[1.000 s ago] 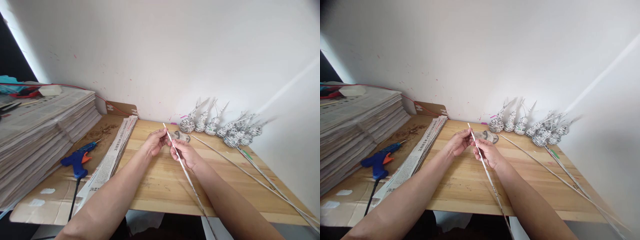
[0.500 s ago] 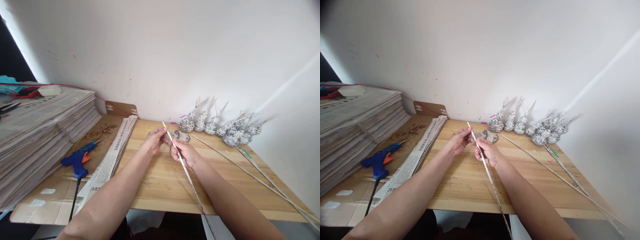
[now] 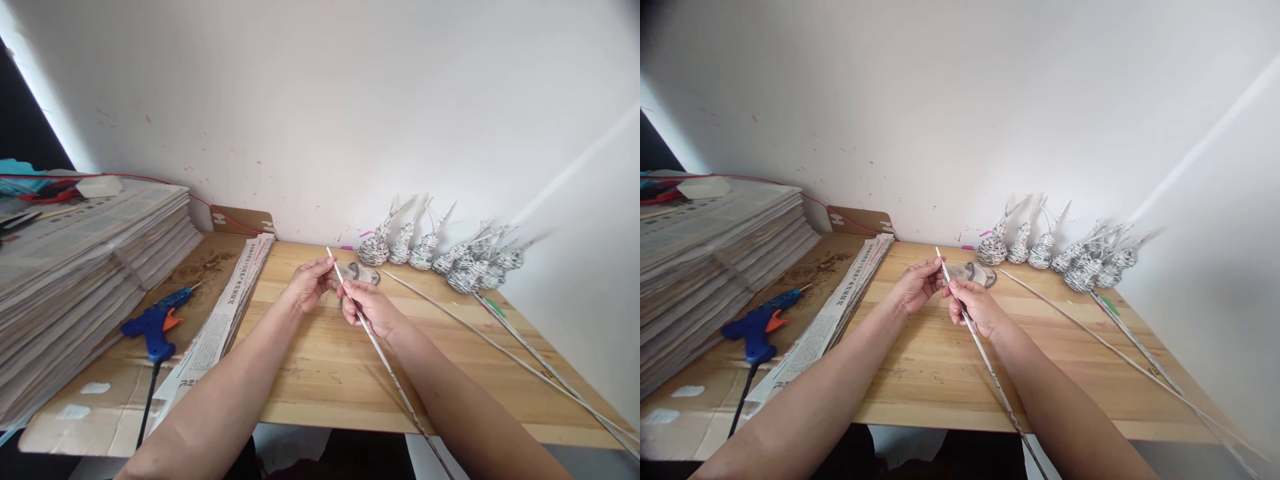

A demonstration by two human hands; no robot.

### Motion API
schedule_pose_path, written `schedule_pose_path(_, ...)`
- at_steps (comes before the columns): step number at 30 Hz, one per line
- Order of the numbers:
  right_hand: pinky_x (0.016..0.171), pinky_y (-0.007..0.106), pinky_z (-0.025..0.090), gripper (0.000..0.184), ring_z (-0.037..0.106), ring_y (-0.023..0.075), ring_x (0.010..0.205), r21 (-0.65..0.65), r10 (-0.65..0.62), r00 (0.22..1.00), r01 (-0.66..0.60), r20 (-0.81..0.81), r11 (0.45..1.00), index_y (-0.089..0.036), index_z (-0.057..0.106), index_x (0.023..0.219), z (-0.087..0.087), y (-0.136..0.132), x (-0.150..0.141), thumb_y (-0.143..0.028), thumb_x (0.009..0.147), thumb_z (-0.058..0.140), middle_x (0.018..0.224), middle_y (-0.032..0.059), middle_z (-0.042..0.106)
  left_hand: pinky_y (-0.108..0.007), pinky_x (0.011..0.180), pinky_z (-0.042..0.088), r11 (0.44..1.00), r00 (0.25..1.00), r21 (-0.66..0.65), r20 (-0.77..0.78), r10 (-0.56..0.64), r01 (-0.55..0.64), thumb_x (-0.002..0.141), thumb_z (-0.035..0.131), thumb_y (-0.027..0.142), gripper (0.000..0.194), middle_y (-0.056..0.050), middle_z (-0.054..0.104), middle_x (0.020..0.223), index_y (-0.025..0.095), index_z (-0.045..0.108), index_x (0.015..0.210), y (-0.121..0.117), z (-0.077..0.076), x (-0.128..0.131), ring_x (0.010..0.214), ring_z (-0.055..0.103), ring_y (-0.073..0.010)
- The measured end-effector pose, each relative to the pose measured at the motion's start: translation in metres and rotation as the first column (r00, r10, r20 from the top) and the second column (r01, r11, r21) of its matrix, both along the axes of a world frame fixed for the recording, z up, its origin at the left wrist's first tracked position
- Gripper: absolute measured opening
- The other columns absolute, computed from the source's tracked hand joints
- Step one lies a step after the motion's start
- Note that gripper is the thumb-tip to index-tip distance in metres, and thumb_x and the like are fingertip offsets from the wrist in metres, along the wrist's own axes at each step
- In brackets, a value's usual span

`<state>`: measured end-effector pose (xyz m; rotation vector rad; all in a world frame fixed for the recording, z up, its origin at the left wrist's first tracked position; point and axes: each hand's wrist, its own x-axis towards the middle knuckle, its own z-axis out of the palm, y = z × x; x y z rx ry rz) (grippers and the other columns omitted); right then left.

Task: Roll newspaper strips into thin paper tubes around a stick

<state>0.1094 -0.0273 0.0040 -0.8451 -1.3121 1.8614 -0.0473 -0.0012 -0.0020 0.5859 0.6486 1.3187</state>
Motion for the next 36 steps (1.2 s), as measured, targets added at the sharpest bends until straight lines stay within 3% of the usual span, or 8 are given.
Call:
schedule_pose_path(8, 0.040, 0.021, 0.026, 0.026, 0.042, 0.0074, 0.039, -0.134, 0.068, 0.988, -0.087, -0.138, 0.987, -0.016, 0.058, 0.080, -0.006, 0.007, 0.006, -0.041, 0.086, 0.059, 0.048, -0.0068, 0.043, -0.015, 0.051, 0.047, 0.999, 0.997, 0.003, 0.062, -0.045, 0.045, 0.070, 0.078, 0.024, 0.020, 0.000, 0.060, 0.066, 0.011, 0.067, 0.081, 0.000, -0.002, -0.001, 0.054, 0.054, -0.0048)
schedule_pose_path(14, 0.040, 0.021, 0.027, 0.028, 0.043, 0.0079, 0.039, -0.111, 0.057, 0.994, -0.067, -0.090, 0.992, -0.015, 0.059, 0.079, -0.005, 0.005, 0.004, -0.043, 0.084, 0.061, 0.047, -0.0062, 0.044, -0.018, 0.052, 0.051, 0.999, 0.996, -0.014, 0.076, 0.038, -0.037, 0.072, 0.075, 0.041, 0.037, -0.002, 0.063, 0.072, 0.014, 0.066, 0.096, 0.001, 0.000, -0.001, 0.054, 0.057, -0.0067)
schedule_pose_path(18, 0.039, 0.021, 0.026, 0.030, 0.044, 0.0086, 0.038, -0.102, 0.020, 1.000, -0.020, -0.010, 0.995, -0.015, 0.059, 0.078, -0.003, 0.002, 0.001, -0.045, 0.082, 0.063, 0.046, -0.0053, 0.046, -0.014, 0.050, 0.049, 0.995, 0.994, -0.025, 0.054, 0.095, -0.093, 0.068, 0.080, 0.028, 0.026, -0.001, 0.063, 0.070, 0.011, 0.065, 0.081, 0.001, 0.003, -0.002, 0.053, 0.055, -0.0046)
schedule_pose_path(21, 0.039, 0.021, 0.025, 0.029, 0.043, 0.0086, 0.038, -0.102, 0.026, 0.999, -0.029, -0.032, 0.994, -0.015, 0.059, 0.078, -0.003, 0.003, 0.002, -0.044, 0.081, 0.063, 0.045, -0.0055, 0.046, -0.013, 0.051, 0.050, 0.995, 0.993, -0.035, 0.075, 0.095, -0.092, 0.071, 0.077, 0.021, 0.018, -0.002, 0.064, 0.071, 0.010, 0.066, 0.080, 0.002, 0.003, -0.003, 0.053, 0.056, -0.0041)
schedule_pose_path(25, 0.038, 0.021, 0.024, 0.026, 0.040, 0.0075, 0.037, -0.147, 0.060, 0.992, -0.076, -0.114, 0.986, -0.017, 0.057, 0.078, -0.006, 0.006, 0.003, -0.042, 0.083, 0.062, 0.045, -0.0068, 0.044, -0.016, 0.055, 0.053, 0.996, 0.988, -0.048, 0.127, 0.083, -0.077, 0.078, 0.071, 0.024, 0.016, -0.004, 0.066, 0.075, 0.010, 0.067, 0.085, 0.001, 0.005, -0.002, 0.057, 0.059, -0.0056)
schedule_pose_path(29, 0.038, 0.021, 0.024, 0.025, 0.040, 0.0074, 0.037, -0.157, 0.064, 0.990, -0.084, -0.128, 0.984, -0.017, 0.056, 0.078, -0.008, 0.007, 0.003, -0.041, 0.085, 0.060, 0.046, -0.0069, 0.044, -0.018, 0.053, 0.054, 0.996, 0.989, -0.061, 0.129, 0.071, -0.063, 0.080, 0.067, 0.039, 0.030, -0.005, 0.066, 0.074, 0.011, 0.067, 0.092, 0.000, 0.008, -0.002, 0.056, 0.060, -0.0076)
schedule_pose_path(33, 0.038, 0.022, 0.022, 0.025, 0.041, 0.0085, 0.036, -0.152, 0.074, 0.990, -0.092, -0.119, 0.984, -0.017, 0.056, 0.078, -0.008, 0.005, 0.002, -0.041, 0.085, 0.059, 0.045, -0.0064, 0.045, -0.014, 0.052, 0.050, 0.997, 0.991, -0.002, 0.107, 0.079, -0.079, 0.071, 0.078, 0.027, 0.024, 0.000, 0.062, 0.069, 0.010, 0.066, 0.082, 0.000, 0.007, -0.002, 0.053, 0.056, -0.0041)
schedule_pose_path(36, 0.041, 0.023, 0.023, 0.023, 0.040, 0.0085, 0.036, -0.204, 0.093, 0.980, -0.129, -0.176, 0.971, -0.018, 0.054, 0.078, -0.006, 0.003, 0.001, -0.039, 0.085, 0.059, 0.043, -0.0072, 0.042, -0.013, 0.054, 0.051, 0.997, 0.988, -0.008, 0.127, 0.083, -0.082, 0.072, 0.077, 0.024, 0.020, 0.000, 0.061, 0.068, 0.010, 0.065, 0.080, 0.000, 0.006, -0.001, 0.054, 0.056, -0.0036)
